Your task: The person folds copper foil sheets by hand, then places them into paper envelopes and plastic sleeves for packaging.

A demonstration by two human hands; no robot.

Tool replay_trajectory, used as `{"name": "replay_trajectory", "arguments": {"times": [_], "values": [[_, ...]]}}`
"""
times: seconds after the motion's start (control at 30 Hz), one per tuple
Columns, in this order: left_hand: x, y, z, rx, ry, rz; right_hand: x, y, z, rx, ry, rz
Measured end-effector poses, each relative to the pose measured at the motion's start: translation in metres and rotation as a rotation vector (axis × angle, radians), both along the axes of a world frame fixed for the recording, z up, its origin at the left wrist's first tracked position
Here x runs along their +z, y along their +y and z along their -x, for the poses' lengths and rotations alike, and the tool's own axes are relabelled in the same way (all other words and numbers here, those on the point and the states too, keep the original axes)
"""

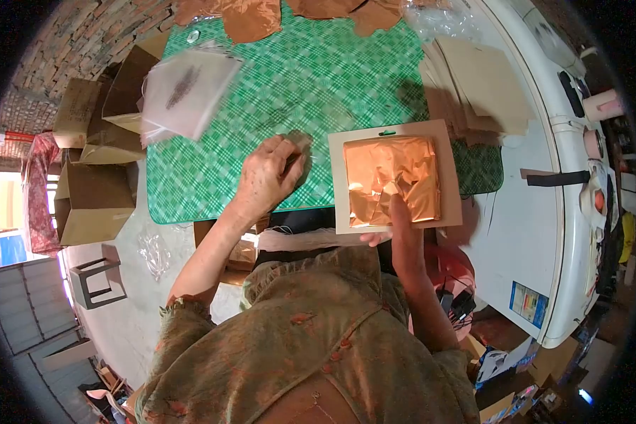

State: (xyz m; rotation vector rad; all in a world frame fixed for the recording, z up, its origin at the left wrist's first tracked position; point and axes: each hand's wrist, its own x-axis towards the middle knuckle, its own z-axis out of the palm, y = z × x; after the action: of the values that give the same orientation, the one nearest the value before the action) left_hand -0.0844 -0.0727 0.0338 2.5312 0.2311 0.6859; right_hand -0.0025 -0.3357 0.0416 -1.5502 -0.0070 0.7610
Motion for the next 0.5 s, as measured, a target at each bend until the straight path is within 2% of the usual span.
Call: {"name": "replay_trajectory", "arguments": {"times": [0.5], "values": [[0.001,-0.001,-0.014,0.09,0.149,0.068,0.005,-0.005,-0.008,0.008,-0.01,0.012]]}}
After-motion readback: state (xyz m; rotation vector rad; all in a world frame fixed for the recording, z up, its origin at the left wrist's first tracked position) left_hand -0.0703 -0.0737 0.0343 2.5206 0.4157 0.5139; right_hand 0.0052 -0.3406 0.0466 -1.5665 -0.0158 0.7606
